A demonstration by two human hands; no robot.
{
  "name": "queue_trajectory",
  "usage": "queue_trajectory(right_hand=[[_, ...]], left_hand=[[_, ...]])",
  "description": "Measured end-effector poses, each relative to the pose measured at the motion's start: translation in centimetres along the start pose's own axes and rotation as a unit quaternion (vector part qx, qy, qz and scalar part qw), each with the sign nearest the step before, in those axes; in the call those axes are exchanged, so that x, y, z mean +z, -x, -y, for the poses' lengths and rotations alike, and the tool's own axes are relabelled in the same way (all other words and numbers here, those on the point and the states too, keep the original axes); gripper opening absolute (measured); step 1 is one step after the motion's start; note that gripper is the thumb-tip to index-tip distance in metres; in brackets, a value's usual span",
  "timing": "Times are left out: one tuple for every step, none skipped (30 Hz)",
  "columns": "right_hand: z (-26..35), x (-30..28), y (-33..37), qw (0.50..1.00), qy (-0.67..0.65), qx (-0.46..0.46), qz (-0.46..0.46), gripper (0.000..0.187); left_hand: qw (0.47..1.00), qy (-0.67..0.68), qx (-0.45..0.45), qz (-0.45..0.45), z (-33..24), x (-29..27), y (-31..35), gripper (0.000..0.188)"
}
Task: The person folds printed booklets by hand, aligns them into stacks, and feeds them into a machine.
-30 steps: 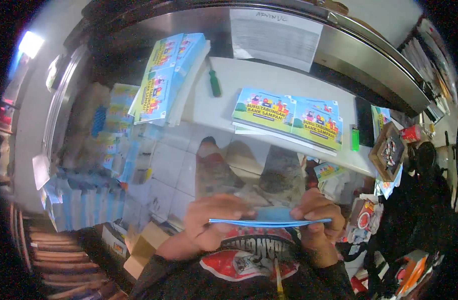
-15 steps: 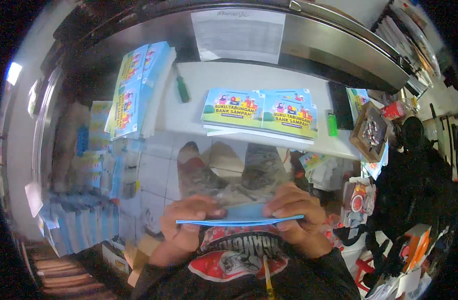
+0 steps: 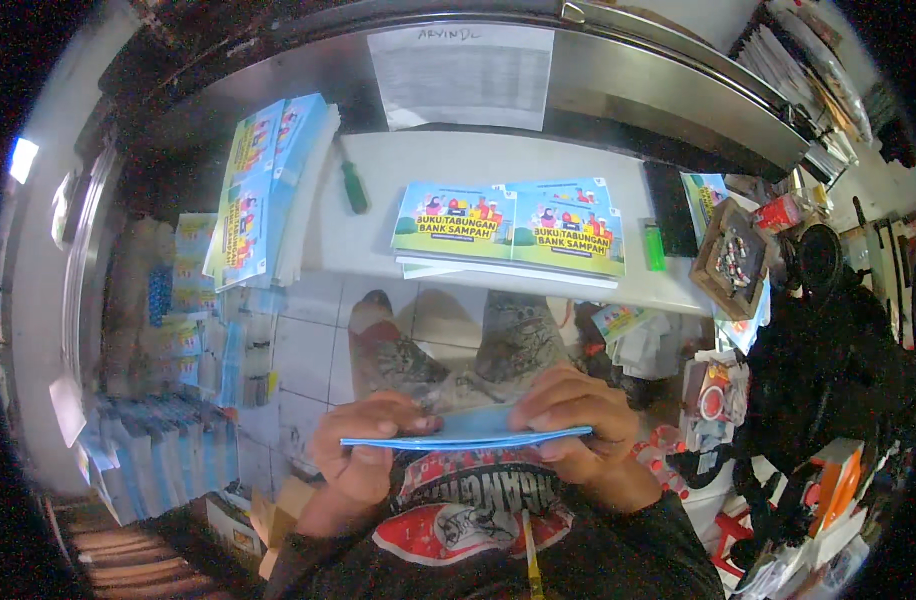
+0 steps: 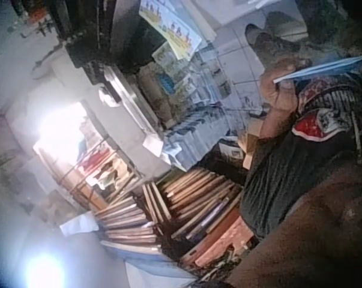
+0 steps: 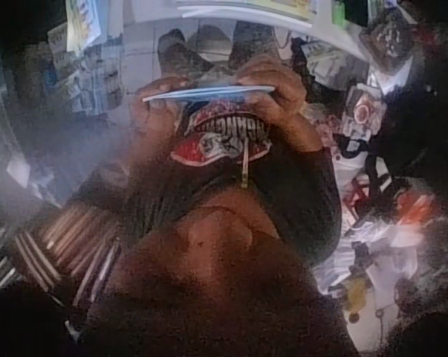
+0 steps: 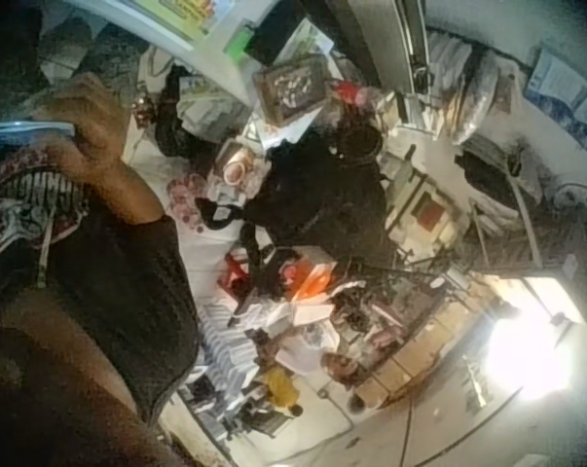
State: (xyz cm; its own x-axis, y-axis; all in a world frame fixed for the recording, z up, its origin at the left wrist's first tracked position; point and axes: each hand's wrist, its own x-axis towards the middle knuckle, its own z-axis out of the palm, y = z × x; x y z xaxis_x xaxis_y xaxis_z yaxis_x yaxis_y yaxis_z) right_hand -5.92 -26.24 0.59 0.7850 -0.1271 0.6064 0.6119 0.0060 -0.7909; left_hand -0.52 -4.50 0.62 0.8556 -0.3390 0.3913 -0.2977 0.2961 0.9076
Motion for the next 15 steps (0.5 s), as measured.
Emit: queue_trajectory(right_hand=[[0.01,-0.04,-0.04,1.0,-0.003,-0.002,0.003,0.027],[0.02,-0.09,-0.08,1.0,-0.006,-0.003,0.006,0.028],[-0.05,-0.08,-0.06,1.0,-0.006,-0.004,0.006,0.028],[-0.12,-0.07,-0.05,1.0,-0.006,-0.007,0.008,0.028],[-0.19,-0.05,-0.03,1.0,-0.006,-0.01,0.01,0.029],[-0.22,-0.01,-0.03,1.0,-0.005,-0.01,0.009,0.029],[-0.25,0.04,-0.03,1.0,-0.005,-0.011,0.007,0.029],[-0.28,0.08,-0.02,1.0,-0.004,-0.013,0.005,0.03],[-0.24,0.03,-0.06,1.0,-0.005,-0.013,0.005,0.03],[-0.13,-0.08,-0.1,1.0,-0.009,-0.009,0.012,0.031],[-0.02,-0.13,-0.18,1.0,-0.012,-0.005,0.018,0.033],[0.13,-0.06,-0.36,1.0,-0.013,-0.005,0.018,0.033],[0.32,0.04,-0.6,1.0,-0.004,0.011,0.02,0.034],[0.39,0.13,-0.71,0.999,0.005,0.027,0.022,0.035],[0.29,0.2,-0.63,0.999,0.004,0.026,0.022,0.035]], left_hand=[[1.0,0.0,0.0,0.001,0.06,-0.12,0.05,0.018],[1.0,0.009,-0.007,0.006,0.17,-0.37,0.14,0.017],[1.0,0.017,-0.014,0.011,0.26,-0.53,0.25,0.017],[1.0,0.016,-0.014,0.011,0.24,-0.51,0.27,0.017],[1.0,0.017,-0.016,0.006,0.2,-0.44,0.29,0.017],[1.0,0.018,-0.019,0.001,0.17,-0.41,0.27,0.016],[1.0,0.019,-0.019,0.002,0.2,-0.42,0.25,0.016],[1.0,0.013,-0.016,0.002,0.23,-0.43,0.24,0.016],[1.0,0.006,-0.012,0.0,0.19,-0.44,0.23,0.016],[1.0,0.005,-0.013,0.0,0.18,-0.47,0.23,0.016],[1.0,0.01,-0.01,0.003,0.21,-0.51,0.22,0.015],[1.0,0.014,-0.008,0.006,0.25,-0.56,0.2,0.015],[1.0,0.013,-0.008,0.006,0.33,-0.52,0.17,0.015],[1.0,0.014,0.001,0.003,0.42,-0.39,0.14,0.015],[1.0,0.015,0.012,0.001,0.49,-0.32,0.11,0.015]])
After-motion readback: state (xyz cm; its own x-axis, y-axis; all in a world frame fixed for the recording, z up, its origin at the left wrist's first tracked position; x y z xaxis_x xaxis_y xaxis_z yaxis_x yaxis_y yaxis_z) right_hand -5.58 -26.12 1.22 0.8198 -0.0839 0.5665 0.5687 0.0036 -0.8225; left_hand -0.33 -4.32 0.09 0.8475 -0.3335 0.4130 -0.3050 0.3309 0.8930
